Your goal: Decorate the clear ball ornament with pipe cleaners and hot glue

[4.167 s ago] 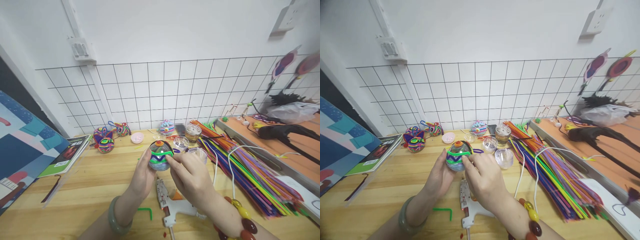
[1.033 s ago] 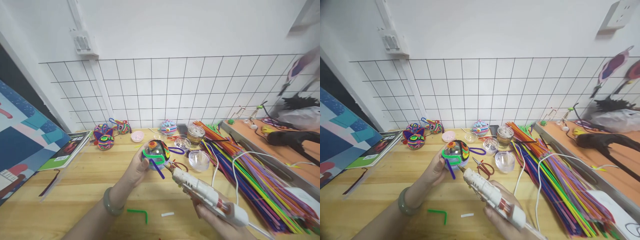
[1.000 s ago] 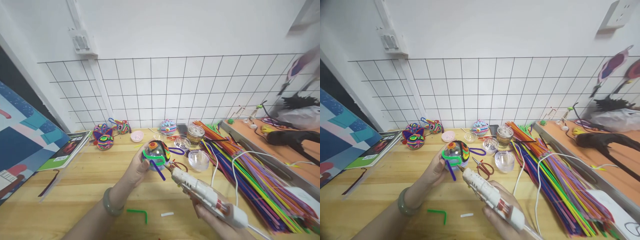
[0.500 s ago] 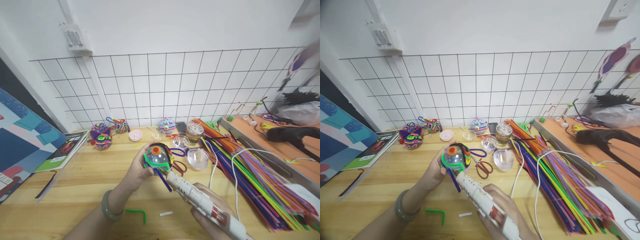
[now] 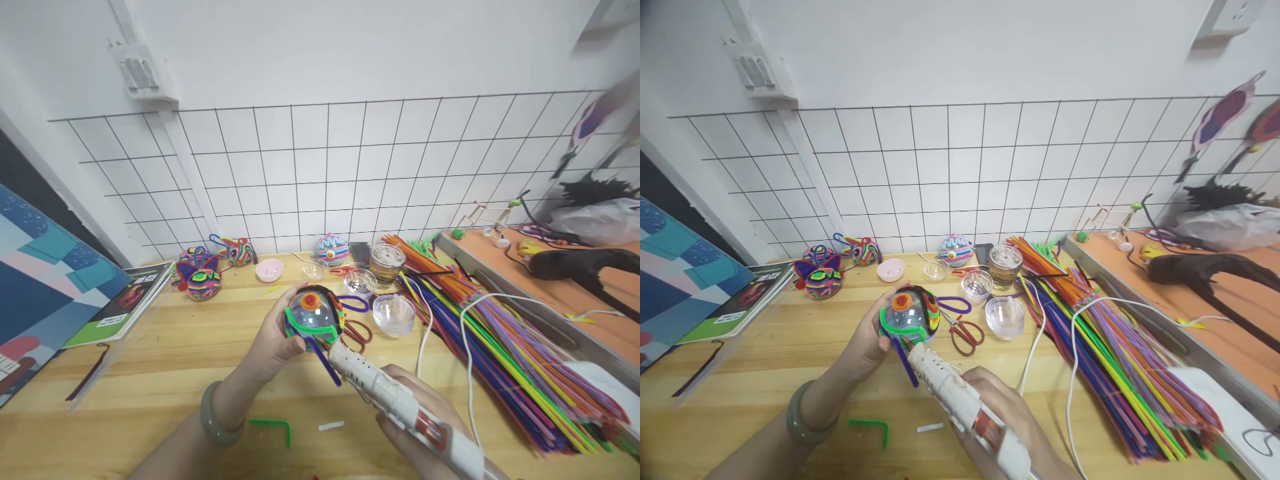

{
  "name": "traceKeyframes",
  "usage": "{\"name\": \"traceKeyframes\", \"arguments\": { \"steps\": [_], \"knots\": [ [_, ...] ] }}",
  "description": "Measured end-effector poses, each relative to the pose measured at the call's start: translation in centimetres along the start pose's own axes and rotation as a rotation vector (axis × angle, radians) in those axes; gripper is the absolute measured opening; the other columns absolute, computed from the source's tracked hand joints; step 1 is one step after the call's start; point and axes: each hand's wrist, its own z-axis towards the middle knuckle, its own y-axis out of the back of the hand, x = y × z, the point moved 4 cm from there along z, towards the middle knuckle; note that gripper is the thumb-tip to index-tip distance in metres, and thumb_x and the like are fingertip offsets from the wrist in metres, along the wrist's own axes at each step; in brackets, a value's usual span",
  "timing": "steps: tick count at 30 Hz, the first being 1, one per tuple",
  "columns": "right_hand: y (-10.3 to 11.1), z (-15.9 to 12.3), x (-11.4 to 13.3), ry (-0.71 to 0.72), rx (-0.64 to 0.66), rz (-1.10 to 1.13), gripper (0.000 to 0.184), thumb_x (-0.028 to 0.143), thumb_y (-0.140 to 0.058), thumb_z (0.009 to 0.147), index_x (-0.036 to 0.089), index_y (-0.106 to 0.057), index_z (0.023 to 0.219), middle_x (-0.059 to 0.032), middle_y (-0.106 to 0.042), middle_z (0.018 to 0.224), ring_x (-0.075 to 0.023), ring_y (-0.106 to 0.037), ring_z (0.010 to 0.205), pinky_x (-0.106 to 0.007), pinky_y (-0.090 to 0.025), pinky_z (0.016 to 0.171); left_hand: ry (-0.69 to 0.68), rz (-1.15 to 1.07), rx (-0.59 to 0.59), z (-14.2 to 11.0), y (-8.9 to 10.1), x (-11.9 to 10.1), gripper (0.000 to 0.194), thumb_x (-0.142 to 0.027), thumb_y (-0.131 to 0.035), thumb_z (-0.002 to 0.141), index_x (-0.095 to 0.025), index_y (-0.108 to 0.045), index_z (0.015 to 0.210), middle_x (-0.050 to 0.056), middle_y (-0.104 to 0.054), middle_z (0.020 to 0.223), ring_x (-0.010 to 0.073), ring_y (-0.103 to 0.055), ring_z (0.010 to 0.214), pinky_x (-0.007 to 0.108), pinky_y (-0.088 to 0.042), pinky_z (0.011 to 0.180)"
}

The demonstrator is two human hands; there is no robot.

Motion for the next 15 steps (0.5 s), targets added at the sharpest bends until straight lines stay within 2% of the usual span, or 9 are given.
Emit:
{"name": "traceKeyframes", "arguments": {
  "steps": [15],
  "knots": [
    [-0.27, -0.27, -0.97, -0.018, 0.021, -0.032, 0.005, 0.024, -0.056, 0.086, 0.025, -0.057, 0.081, -0.0014, -0.063, 0.072, -0.0167, -0.06, 0.06, -0.026, -0.053, 0.054, 0.006, 0.012, -0.019, 0.1, -0.12, -0.23, 0.091, -0.052, -0.083, 0.052, -0.022, -0.051, 0.133, 0.015, -0.058, 0.129, 0.0325, -0.055, 0.119, 0.037, -0.048, 0.096]
  ]
}}
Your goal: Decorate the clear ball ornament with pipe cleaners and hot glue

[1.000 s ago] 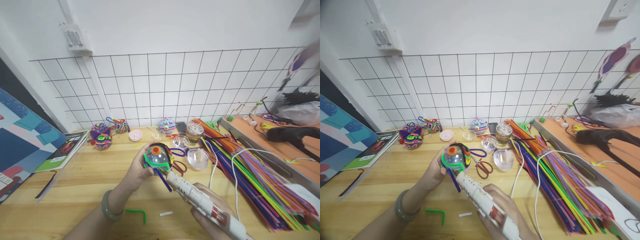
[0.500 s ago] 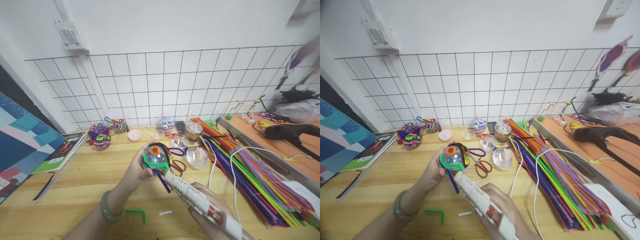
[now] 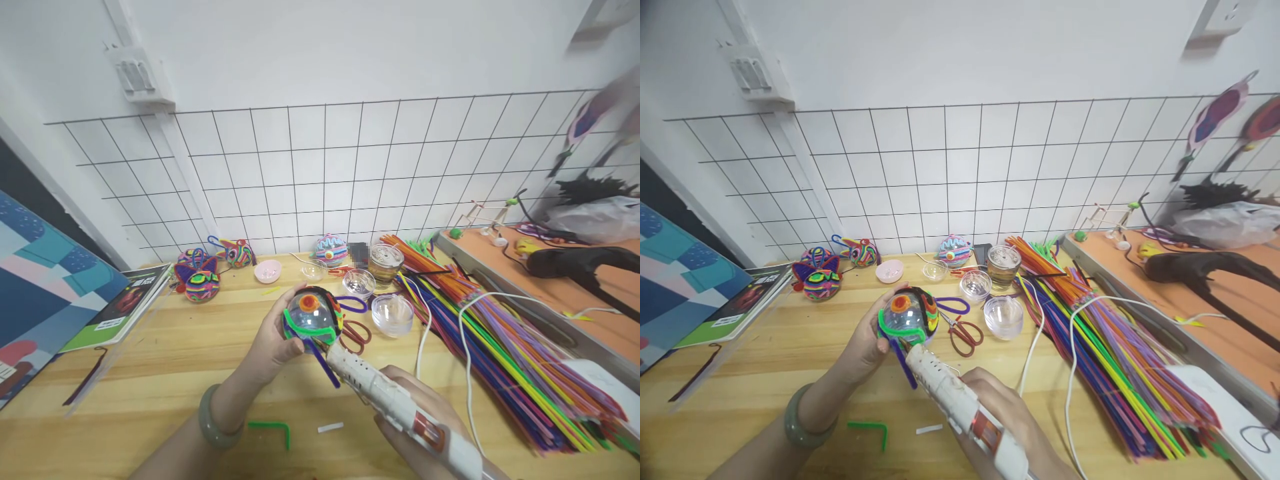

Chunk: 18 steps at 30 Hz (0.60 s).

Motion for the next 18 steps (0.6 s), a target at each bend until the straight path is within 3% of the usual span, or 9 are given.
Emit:
{"name": "traceKeyframes", "arguments": {
  "steps": [12, 18],
  "knots": [
    [0.15, -0.04, 0.1, -0.01, -0.001, -0.007, 0.005, 0.022, -0.057, 0.084, 0.026, -0.056, 0.082, -0.0005, -0.063, 0.072, -0.0166, -0.061, 0.06, -0.025, -0.053, 0.055, -0.006, -0.001, 0.003, 0.06, -0.08, -0.04, 0.088, -0.051, -0.082, 0.054, -0.023, -0.052, 0.131, 0.014, -0.057, 0.13, 0.0322, -0.055, 0.119, 0.037, -0.048, 0.096],
    [-0.05, -0.19, -0.26, -0.034, -0.013, 0.013, 0.009, 0.025, -0.056, 0.087, 0.025, -0.055, 0.078, 0.0, -0.06, 0.069, -0.0153, -0.057, 0.054, -0.025, -0.049, 0.048, -0.005, -0.007, -0.01, 0.07, -0.07, -0.03, 0.09, -0.052, -0.083, 0.052, -0.022, -0.052, 0.131, 0.015, -0.058, 0.129, 0.0332, -0.055, 0.118, 0.038, -0.049, 0.095]
  ]
}}
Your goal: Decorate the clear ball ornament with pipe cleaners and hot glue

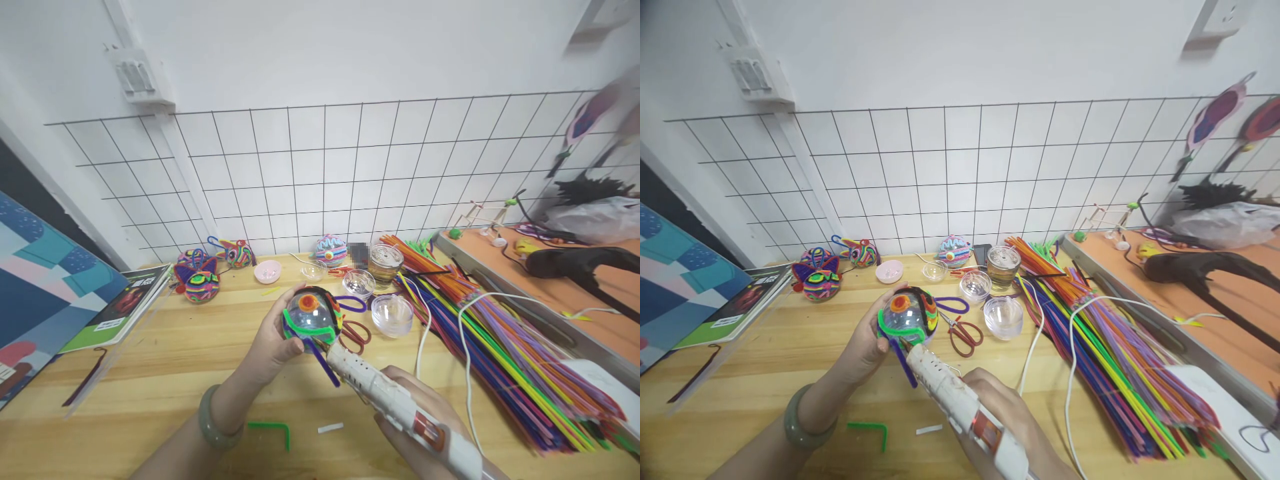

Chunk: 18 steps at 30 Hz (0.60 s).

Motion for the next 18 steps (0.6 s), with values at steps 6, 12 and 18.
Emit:
{"name": "traceKeyframes", "arguments": {
  "steps": [6, 12, 18],
  "knots": [
    [0.11, 0.05, 0.48, 0.022, -0.009, 0.013, 0.006, 0.023, -0.056, 0.087, 0.025, -0.055, 0.081, -0.0001, -0.061, 0.071, -0.0151, -0.057, 0.056, -0.024, -0.051, 0.053, -0.007, -0.001, 0.014, -0.03, 0.07, 0.08, 0.09, -0.052, -0.083, 0.053, -0.022, -0.051, 0.132, 0.015, -0.057, 0.129, 0.0321, -0.055, 0.119, 0.036, -0.048, 0.096],
    [0.37, 0.19, 0.85, 0.031, 0.023, -0.03, 0.007, 0.02, -0.056, 0.085, 0.026, -0.055, 0.083, 0.0001, -0.061, 0.071, -0.0158, -0.058, 0.058, -0.024, -0.051, 0.052, 0.002, -0.003, 0.016, 0.01, 0.05, 0.11, 0.089, -0.052, -0.082, 0.054, -0.024, -0.051, 0.132, 0.014, -0.057, 0.13, 0.0324, -0.054, 0.12, 0.036, -0.049, 0.095],
    [0.11, 0.09, 0.74, 0.025, -0.04, 0.01, 0.009, 0.02, -0.056, 0.086, 0.025, -0.055, 0.079, 0.0002, -0.059, 0.069, -0.0141, -0.054, 0.052, -0.023, -0.045, 0.044, -0.004, -0.003, 0.016, -0.04, 0.13, 0.25, 0.089, -0.053, -0.082, 0.053, -0.024, -0.051, 0.131, 0.013, -0.058, 0.128, 0.0311, -0.055, 0.118, 0.034, -0.049, 0.094]
  ]
}}
